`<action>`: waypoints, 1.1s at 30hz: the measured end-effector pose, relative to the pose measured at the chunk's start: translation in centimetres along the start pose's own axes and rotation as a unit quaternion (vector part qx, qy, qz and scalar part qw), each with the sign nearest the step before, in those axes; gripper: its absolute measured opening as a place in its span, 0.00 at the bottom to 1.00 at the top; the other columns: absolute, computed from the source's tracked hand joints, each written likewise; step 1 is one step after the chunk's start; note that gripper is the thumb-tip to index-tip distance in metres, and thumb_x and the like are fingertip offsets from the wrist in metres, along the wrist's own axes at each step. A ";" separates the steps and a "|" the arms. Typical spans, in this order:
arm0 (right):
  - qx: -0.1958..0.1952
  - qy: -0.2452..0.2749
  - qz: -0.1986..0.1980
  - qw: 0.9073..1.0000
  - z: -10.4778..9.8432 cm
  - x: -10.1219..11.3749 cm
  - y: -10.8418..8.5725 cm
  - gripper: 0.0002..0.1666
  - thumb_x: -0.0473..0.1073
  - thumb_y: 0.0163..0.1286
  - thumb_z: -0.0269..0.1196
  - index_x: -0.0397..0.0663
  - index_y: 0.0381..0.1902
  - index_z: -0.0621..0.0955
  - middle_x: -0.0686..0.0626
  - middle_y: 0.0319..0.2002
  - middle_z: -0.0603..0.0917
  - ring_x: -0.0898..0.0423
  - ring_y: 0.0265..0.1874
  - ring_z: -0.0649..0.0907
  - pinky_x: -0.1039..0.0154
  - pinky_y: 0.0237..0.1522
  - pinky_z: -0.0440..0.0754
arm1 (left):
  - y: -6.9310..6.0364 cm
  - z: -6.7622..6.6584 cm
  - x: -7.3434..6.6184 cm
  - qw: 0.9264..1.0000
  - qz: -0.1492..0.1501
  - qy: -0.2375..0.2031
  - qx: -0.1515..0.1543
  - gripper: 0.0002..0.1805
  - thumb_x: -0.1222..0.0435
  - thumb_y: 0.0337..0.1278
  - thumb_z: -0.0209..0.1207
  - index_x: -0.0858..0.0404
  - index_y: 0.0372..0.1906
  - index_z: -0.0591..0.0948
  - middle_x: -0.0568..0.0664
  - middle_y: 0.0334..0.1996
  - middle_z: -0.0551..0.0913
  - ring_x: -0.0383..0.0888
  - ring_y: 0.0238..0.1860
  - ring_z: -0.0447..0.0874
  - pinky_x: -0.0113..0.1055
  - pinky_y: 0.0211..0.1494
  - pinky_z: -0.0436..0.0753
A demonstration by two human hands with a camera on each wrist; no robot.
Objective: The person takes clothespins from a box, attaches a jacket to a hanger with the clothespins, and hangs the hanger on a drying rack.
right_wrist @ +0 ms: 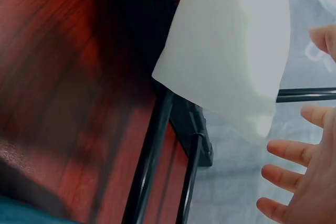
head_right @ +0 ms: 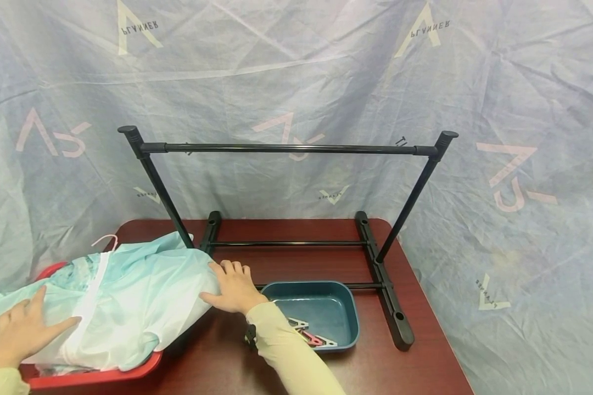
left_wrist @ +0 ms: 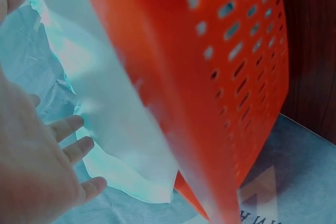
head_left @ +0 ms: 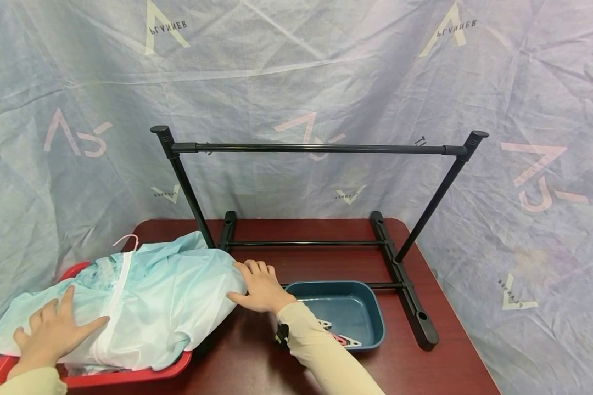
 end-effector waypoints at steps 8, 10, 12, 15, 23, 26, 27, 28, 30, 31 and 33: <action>-0.004 -0.007 -0.013 1.000 0.8 0.2 0.2 0.44 0.67 0.71 0.54 0.57 0.77 0.59 0.48 0.68 0.67 0.50 0.65 0.67 0.51 0.59 0.65 | 0.4 -0.1 0.7 1.000 0.021 0.007 -0.015 0.68 0.27 0.52 0.53 0.74 0.74 0.35 0.85 0.61 0.50 0.81 0.60 0.43 0.80 0.50 0.46; -0.003 -0.008 -0.015 1.000 0.9 0.3 0.2 0.44 0.67 0.71 0.55 0.57 0.77 0.59 0.48 0.68 0.67 0.50 0.65 0.67 0.52 0.59 0.65 | 0.4 -0.1 0.8 0.999 0.029 0.010 -0.024 0.68 0.27 0.52 0.53 0.73 0.75 0.35 0.85 0.62 0.51 0.81 0.61 0.43 0.80 0.50 0.47; -0.003 -0.011 -0.019 1.000 1.0 0.4 0.3 0.44 0.67 0.70 0.55 0.57 0.77 0.59 0.48 0.68 0.67 0.50 0.65 0.68 0.52 0.58 0.65 | 0.5 -0.1 0.9 0.999 0.035 0.011 -0.027 0.68 0.28 0.53 0.53 0.72 0.75 0.35 0.85 0.63 0.51 0.81 0.62 0.43 0.80 0.49 0.47; -0.004 -0.015 -0.023 1.000 1.1 0.7 0.4 0.44 0.67 0.70 0.55 0.57 0.77 0.60 0.48 0.68 0.67 0.50 0.64 0.68 0.53 0.58 0.65 | 0.6 0.0 1.1 0.999 0.037 0.009 -0.022 0.67 0.28 0.53 0.52 0.70 0.75 0.33 0.84 0.64 0.50 0.81 0.62 0.42 0.80 0.49 0.46; 0.012 -0.028 -0.019 0.999 1.8 1.2 0.4 0.46 0.69 0.69 0.55 0.56 0.78 0.58 0.48 0.68 0.67 0.50 0.63 0.68 0.53 0.58 0.66 | 0.9 0.7 1.6 0.999 0.009 0.001 0.035 0.69 0.26 0.52 0.51 0.71 0.74 0.30 0.84 0.66 0.45 0.82 0.63 0.39 0.81 0.52 0.41; 0.013 -0.033 -0.018 0.999 2.0 1.3 0.5 0.47 0.69 0.69 0.54 0.55 0.78 0.58 0.48 0.68 0.67 0.51 0.63 0.69 0.54 0.58 0.66 | 1.0 0.9 1.8 0.998 0.003 -0.001 0.055 0.70 0.25 0.51 0.51 0.72 0.73 0.30 0.85 0.66 0.43 0.82 0.62 0.39 0.81 0.53 0.41; 0.012 -0.034 -0.019 0.999 2.1 1.4 0.6 0.47 0.69 0.69 0.54 0.54 0.78 0.58 0.47 0.68 0.68 0.51 0.63 0.69 0.54 0.58 0.66 | 1.1 1.0 1.8 0.998 0.003 -0.002 0.060 0.70 0.25 0.51 0.51 0.72 0.73 0.30 0.85 0.66 0.43 0.82 0.62 0.39 0.81 0.53 0.41; 0.011 -0.035 -0.020 0.999 2.2 1.4 0.6 0.48 0.70 0.69 0.54 0.54 0.78 0.58 0.47 0.67 0.68 0.51 0.63 0.69 0.54 0.58 0.66 | 1.2 1.1 1.9 0.998 0.003 -0.002 0.065 0.70 0.25 0.51 0.50 0.72 0.73 0.29 0.85 0.66 0.43 0.83 0.62 0.39 0.81 0.53 0.41; 0.013 -0.036 -0.022 0.999 2.3 1.5 0.6 0.48 0.70 0.69 0.54 0.53 0.78 0.57 0.47 0.68 0.68 0.51 0.63 0.69 0.54 0.58 0.66 | 1.3 1.3 1.9 0.997 0.000 -0.002 0.076 0.70 0.25 0.51 0.51 0.72 0.73 0.29 0.85 0.66 0.42 0.83 0.62 0.39 0.81 0.53 0.41; 0.014 -0.035 -0.022 0.999 2.4 1.5 0.6 0.49 0.70 0.69 0.54 0.53 0.78 0.57 0.47 0.68 0.68 0.51 0.63 0.69 0.54 0.58 0.66 | 1.4 1.4 2.0 0.997 -0.003 -0.003 0.080 0.71 0.25 0.50 0.51 0.72 0.73 0.29 0.85 0.66 0.42 0.83 0.63 0.39 0.81 0.53 0.41; 0.017 -0.032 -0.023 0.999 2.5 1.5 0.6 0.49 0.70 0.69 0.54 0.53 0.78 0.56 0.47 0.68 0.67 0.51 0.64 0.68 0.54 0.59 0.66 | 1.5 1.6 2.0 0.996 -0.009 -0.006 0.091 0.71 0.25 0.50 0.52 0.72 0.73 0.28 0.85 0.66 0.41 0.83 0.63 0.39 0.81 0.54 0.40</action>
Point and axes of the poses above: each hand's wrist, its own y-axis towards the middle knuckle, its own z-axis out of the palm, x = y × z, the point moved 3 cm from there along y, towards the middle knuckle
